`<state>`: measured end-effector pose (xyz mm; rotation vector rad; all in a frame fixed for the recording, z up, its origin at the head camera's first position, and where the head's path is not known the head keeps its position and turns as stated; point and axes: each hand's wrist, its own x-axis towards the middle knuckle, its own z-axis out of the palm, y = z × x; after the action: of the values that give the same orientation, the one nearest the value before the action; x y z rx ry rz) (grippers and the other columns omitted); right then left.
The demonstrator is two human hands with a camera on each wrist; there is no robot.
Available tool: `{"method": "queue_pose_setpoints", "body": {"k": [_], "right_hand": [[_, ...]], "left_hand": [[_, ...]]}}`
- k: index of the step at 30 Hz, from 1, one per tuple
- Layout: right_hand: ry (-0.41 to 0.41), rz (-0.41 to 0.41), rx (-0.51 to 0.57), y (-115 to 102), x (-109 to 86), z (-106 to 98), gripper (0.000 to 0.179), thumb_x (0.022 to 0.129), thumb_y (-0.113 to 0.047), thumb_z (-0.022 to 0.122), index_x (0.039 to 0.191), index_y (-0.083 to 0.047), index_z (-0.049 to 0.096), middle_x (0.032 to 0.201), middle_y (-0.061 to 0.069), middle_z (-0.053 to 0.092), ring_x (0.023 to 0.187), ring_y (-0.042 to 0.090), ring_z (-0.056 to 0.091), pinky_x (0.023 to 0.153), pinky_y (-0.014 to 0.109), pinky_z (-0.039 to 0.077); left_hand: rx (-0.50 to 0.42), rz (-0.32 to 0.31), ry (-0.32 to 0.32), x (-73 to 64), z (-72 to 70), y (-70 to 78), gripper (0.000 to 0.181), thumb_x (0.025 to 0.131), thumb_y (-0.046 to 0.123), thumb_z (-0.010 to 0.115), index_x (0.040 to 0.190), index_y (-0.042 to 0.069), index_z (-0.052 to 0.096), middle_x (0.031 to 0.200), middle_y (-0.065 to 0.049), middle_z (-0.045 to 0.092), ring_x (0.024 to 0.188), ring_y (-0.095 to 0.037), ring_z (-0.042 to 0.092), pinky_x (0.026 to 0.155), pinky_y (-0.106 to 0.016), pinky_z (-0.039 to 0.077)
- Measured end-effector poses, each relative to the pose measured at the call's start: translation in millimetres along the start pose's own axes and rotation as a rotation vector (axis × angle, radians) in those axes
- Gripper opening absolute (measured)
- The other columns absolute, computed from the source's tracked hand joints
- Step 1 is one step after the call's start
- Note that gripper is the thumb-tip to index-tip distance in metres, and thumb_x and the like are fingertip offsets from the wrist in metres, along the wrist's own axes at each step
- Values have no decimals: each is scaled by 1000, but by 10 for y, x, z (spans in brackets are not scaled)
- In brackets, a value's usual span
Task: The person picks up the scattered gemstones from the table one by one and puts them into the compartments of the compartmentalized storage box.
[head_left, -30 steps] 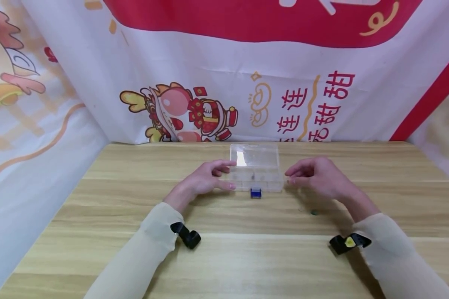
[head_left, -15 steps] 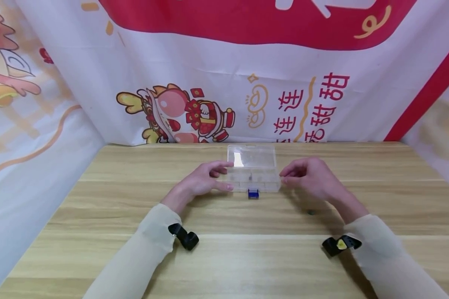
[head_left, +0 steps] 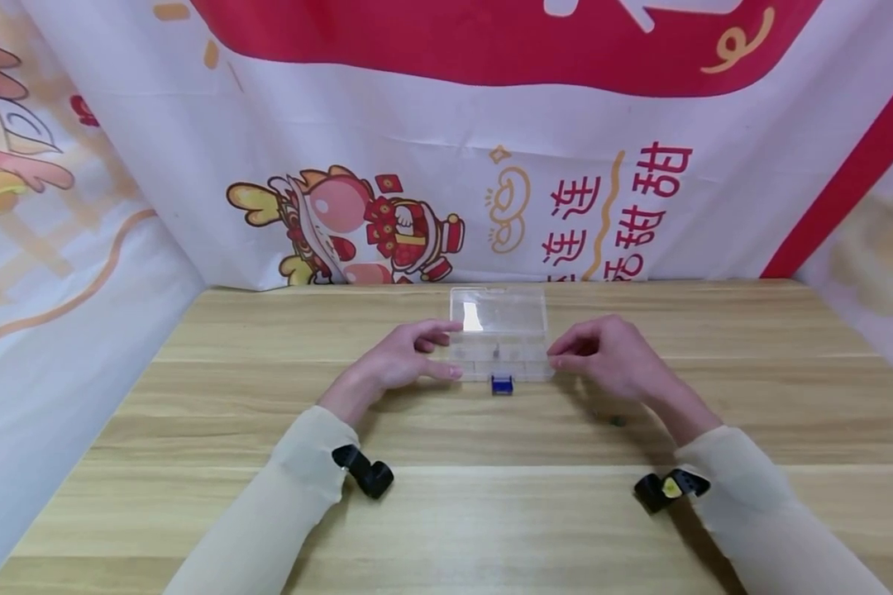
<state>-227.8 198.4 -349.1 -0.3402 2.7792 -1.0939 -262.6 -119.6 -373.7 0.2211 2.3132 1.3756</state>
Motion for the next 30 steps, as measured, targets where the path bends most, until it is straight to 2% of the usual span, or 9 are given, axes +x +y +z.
{"method": "queue_pose_setpoints", "body": {"k": [11,20,30], "right_hand": [[-17,8,-46,-23,2,2,10,99,-15,76,106,-15,82,98,3,77,89,20,64,78,32,52],[-47,46,-42,-1,-27,-6,11,100,-20,75,109,-16,81,98,4,73,90,22,60,79,34,50],[-37,27,-76,-64,-17,22,11,99,-19,75,108,-15,81,97,3,74,90,20,62,79,33,51]], "left_hand": [[1,8,1,-17,-1,43,70,88,24,88,150,37,59,152,-3,55,134,-29,47,120,-52,38],[-7,13,-7,2,34,44,70,88,25,88,150,37,59,151,-2,56,134,-29,47,119,-52,38],[-3,2,1,-18,1,11,70,88,24,88,150,38,58,151,-1,56,135,-27,48,119,-51,39]]}}
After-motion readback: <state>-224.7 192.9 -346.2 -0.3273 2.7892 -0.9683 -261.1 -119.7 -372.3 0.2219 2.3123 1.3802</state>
